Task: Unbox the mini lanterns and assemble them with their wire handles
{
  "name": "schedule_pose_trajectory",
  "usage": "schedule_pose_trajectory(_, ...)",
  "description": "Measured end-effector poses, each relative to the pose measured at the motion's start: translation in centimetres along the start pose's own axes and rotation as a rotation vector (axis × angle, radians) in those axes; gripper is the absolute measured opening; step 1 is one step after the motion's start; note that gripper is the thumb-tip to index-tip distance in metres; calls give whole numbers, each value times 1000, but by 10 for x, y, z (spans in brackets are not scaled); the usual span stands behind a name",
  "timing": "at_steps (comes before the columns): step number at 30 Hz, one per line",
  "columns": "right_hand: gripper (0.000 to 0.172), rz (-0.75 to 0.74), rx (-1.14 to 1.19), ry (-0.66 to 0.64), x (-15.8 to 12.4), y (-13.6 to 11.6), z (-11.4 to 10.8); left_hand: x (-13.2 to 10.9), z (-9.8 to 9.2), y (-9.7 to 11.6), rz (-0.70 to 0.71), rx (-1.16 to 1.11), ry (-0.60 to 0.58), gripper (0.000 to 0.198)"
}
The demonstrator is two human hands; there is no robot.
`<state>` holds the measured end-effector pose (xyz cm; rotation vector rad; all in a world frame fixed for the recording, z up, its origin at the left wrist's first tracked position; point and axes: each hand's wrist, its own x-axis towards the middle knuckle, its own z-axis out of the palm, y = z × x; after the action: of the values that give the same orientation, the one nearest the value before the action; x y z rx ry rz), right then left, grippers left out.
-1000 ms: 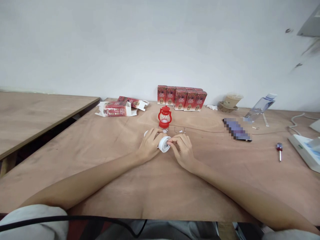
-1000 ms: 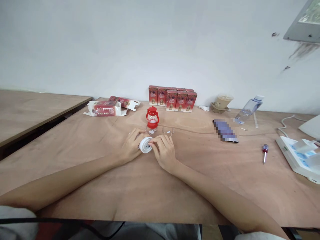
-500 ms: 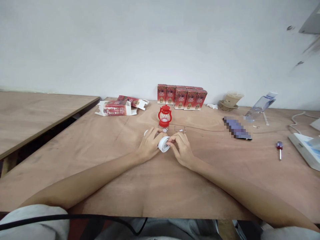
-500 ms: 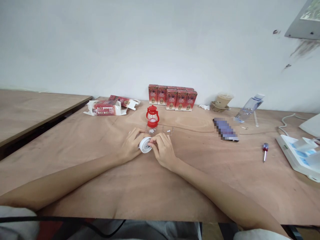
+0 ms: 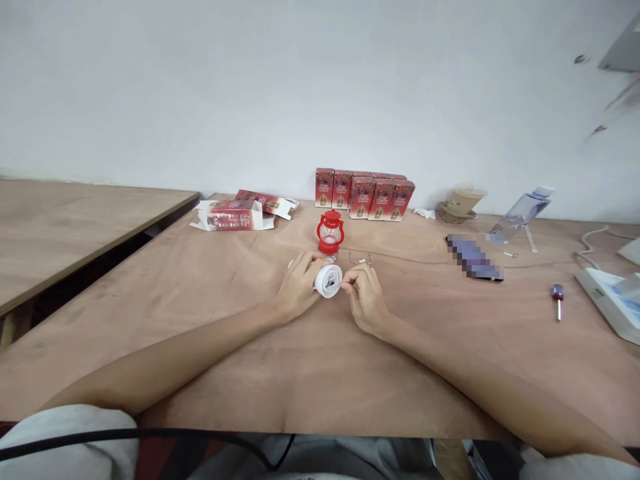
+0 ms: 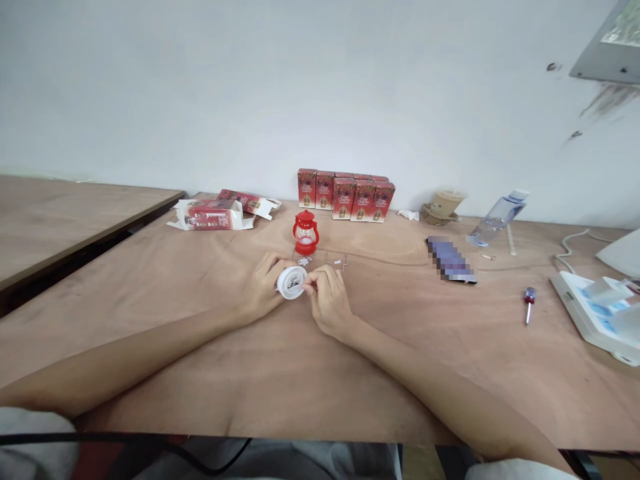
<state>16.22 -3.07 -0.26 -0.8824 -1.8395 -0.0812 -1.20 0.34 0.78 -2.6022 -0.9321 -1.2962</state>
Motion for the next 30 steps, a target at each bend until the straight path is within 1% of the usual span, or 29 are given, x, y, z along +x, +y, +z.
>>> schedule_pose_trajectory(2, 22, 87, 9, 53, 2, 12, -1, -1, 1, -2, -14, -42, 11, 19)
schedule_pose_trajectory(4, 24, 220, -29, 92, 7, 30, -4, -1, 1, -3, -4, -82, 14, 23)
schedule_pose_trajectory(5, 24, 283, -65, 91, 9, 41, -5, -2, 1, -3, 2, -97, 15, 24)
schedule_pose_trajectory(9, 25, 434, -242, 1, 18, 80, -8, -2, 1, -2, 19, -117, 29, 26)
schedule_pose_trajectory(11, 24, 481, -290, -69, 20, 90, -9, -1, 2, -2, 28, -118, 35, 28)
schedule_pose_trajectory(13, 24, 500, -312, -134, 21, 92, -9, -2, 3, -2, 31, -119, 40, 28)
schedule_pose_trajectory(15, 23, 480, -308, -117, 21, 86, -10, -2, 4, -3, 28, -116, 41, 27)
schedule_pose_trajectory(17, 23, 397, -272, -29, 20, 73, -13, -3, 4, -4, 23, -113, 41, 27)
schedule_pose_trajectory(19, 20, 255, -200, 56, 17, 53, -15, -3, 5, -4, 19, -107, 34, 27)
schedule_pose_trajectory(20, 17, 167, -156, 74, 15, 42, -15, -3, 5, -4, 20, -102, 31, 26)
schedule_pose_trajectory(22, 12, 8, -66, 95, 11, 20, -14, -3, 5, -4, 23, -96, 33, 24)
schedule_pose_trajectory(24, 9, -89, -12, 86, 8, 3, -11, -2, 4, -4, 31, -94, 33, 23)
schedule_pose_trajectory(27, 6, -119, -15, 53, 7, -8, -6, -2, 4, -3, 42, -72, 25, 22)
schedule_pose_trajectory(30, 7, -123, -32, 32, 7, -8, -3, -2, 4, -3, 42, -39, 15, 20)
